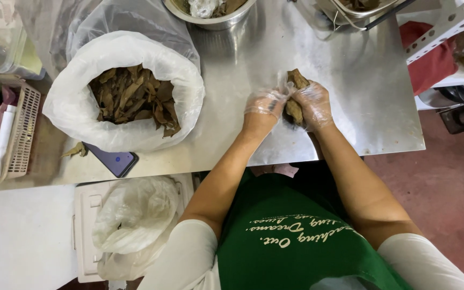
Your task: Wrapping dried leaves into small bundles on a metal workbench
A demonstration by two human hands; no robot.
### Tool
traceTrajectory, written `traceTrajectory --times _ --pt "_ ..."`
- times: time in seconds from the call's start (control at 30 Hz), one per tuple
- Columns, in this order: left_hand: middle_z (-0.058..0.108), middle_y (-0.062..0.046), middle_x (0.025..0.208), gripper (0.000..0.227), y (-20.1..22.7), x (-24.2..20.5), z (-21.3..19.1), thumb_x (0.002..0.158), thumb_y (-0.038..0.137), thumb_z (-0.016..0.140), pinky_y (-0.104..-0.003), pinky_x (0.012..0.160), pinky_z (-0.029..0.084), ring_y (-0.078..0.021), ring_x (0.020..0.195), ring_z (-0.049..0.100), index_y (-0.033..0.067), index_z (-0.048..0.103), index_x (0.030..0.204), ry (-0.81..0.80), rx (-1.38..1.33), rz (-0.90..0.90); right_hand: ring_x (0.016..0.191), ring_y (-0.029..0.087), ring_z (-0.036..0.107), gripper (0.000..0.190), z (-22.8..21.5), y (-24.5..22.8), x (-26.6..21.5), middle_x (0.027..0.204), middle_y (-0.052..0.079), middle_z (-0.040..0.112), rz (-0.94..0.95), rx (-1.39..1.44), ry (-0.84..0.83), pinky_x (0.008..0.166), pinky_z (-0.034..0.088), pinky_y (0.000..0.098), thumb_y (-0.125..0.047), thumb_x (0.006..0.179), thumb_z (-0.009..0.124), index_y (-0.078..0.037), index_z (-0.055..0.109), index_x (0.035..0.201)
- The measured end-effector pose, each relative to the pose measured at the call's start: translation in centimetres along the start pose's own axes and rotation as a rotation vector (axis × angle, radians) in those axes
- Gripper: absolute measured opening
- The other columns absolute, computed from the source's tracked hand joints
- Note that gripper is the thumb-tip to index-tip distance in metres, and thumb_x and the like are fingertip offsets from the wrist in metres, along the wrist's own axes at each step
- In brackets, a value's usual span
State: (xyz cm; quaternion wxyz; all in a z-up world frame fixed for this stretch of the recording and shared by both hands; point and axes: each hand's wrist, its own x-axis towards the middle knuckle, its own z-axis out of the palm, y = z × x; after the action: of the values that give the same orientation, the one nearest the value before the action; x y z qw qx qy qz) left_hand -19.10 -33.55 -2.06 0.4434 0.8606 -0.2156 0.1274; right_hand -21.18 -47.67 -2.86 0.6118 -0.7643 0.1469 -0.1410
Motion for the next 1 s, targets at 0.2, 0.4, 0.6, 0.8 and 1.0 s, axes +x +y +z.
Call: traceTrajectory --times 0.2,0.4,0.6,0.8,1.0 --pt "0.066 -0.020 0.066 0.020 0.1 0.8 -0.7 0.085 0.020 0.071 -0.053 0.065 0.055 -0.0451 0.077 0.069 0.0080 0.071 0.069 0.210 -0.092 0.002 0.073 0.011 0.062 0.023 -0.1 -1.2 -0.9 0.074 0.002 0.067 0.048 0.225 0.017 0.066 0.049 0.0290 -0.024 0.085 0.086 -0.010 0.068 0.086" --pt "0.055 0.000 0.073 0.020 -1.1 0.0 1.2 0.099 0.024 0.068 -0.023 0.041 0.054 -0.0109 0.055 0.058 0.0053 0.064 0.101 0.057 -0.947 -0.674 0.071 0.011 0.061 0.021 0.2 -1.1 -0.9 0.072 0.004 0.066 0.021 0.249 0.023 0.064 0.048 0.0306 -0.021 0.090 0.084 -0.007 0.069 0.084" --pt "0.051 0.001 0.060 0.030 -1.3 -0.8 -1.5 0.087 0.031 0.084 -0.019 0.030 0.041 -0.0080 0.040 0.051 0.0066 0.066 0.083 -0.119 -1.213 -0.812 0.069 0.014 0.061 0.019 0.5 -4.3 -2.2 0.073 0.002 0.064 0.041 0.340 0.060 0.065 0.048 0.0301 -0.018 0.088 0.082 -0.006 0.067 0.087" --pt "0.067 -0.007 0.074 0.020 -2.5 -1.4 -2.8 0.085 0.010 0.084 -0.024 0.045 0.057 -0.0145 0.059 0.067 -0.0006 0.069 0.093 -0.177 -1.133 -0.805 0.073 0.018 0.060 0.026 0.4 -3.0 -1.5 0.073 0.007 0.064 0.046 0.230 0.055 0.068 0.049 0.0376 -0.025 0.087 0.084 -0.004 0.068 0.086" --pt "0.070 -0.022 0.066 0.019 -5.8 -0.5 -3.3 0.082 0.000 0.077 -0.030 0.041 0.058 -0.0204 0.045 0.067 -0.0127 0.069 0.092 -0.151 -0.747 -0.731 0.089 0.035 0.074 0.049 -0.9 -1.8 -0.3 0.085 0.017 0.075 0.098 -0.210 -0.004 0.070 0.053 0.0510 -0.052 0.091 0.078 -0.003 0.076 0.096"
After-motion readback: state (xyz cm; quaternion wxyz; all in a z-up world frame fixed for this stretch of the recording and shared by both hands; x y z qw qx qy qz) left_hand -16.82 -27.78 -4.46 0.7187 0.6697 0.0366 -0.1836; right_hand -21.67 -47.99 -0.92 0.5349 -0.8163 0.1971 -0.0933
